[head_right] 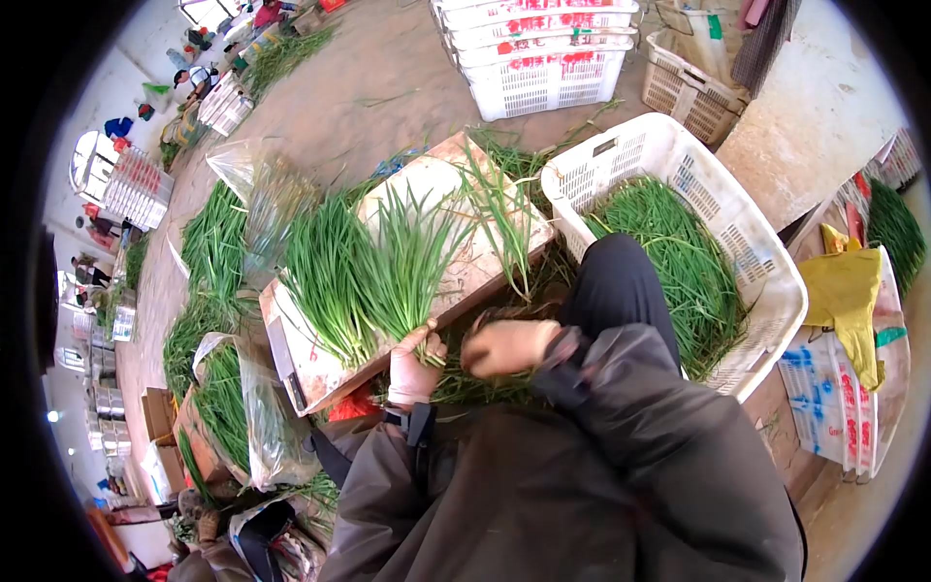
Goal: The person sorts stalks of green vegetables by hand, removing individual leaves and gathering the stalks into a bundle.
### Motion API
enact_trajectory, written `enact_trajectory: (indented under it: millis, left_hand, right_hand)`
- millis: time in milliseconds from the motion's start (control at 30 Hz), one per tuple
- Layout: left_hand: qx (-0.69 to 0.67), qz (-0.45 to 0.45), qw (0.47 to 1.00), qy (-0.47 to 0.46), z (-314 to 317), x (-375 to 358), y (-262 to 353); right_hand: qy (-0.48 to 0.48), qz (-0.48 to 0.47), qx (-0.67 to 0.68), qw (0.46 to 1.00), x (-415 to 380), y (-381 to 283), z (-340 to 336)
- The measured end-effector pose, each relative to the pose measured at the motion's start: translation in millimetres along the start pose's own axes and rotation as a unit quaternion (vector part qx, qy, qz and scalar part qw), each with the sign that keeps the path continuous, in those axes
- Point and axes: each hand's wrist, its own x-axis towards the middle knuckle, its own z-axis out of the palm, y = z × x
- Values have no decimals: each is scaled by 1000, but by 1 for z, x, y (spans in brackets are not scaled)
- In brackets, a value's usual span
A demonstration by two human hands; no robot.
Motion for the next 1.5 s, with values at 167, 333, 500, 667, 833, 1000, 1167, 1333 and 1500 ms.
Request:
enact_trajectory:
  millis: [167, 333, 500, 667, 833, 1000, 1167, 1333, 1500]
  left_hand:
    - [25, 54, 998, 4, 12, 1, -2]
    - [53, 47, 997, 38, 0, 9, -7]
    - [65, 37, 996, 53, -6, 12, -8]
    - [68, 38, 995, 57, -7, 11, -7]
    - [78, 38, 994, 62, -5, 8, -8]
    - [88, 37, 993, 72, -7, 11, -10]
    - [90, 51, 992, 75, -5, 9, -10]
    - [119, 60, 986, 97, 0, 11, -13]
    - [141, 36, 985, 94, 4, 14, -15]
  right_hand:
    - [240, 268, -243, 901, 26, 51, 1]
    - [383, 343, -167, 841, 25, 68, -35]
    - [373, 387, -64, 841, 47, 116, -27]
    - [512, 222, 25, 829, 44, 130, -23]
    - [572, 179, 75, 797, 44, 118, -22]
    - [552, 218, 129, 794, 73, 158, -2]
    - [411, 163, 431, 787, 61, 111, -13]
    - [382, 16, 433, 816, 57, 63, -6]
    - [453, -22, -16, 891, 55, 51, 31]
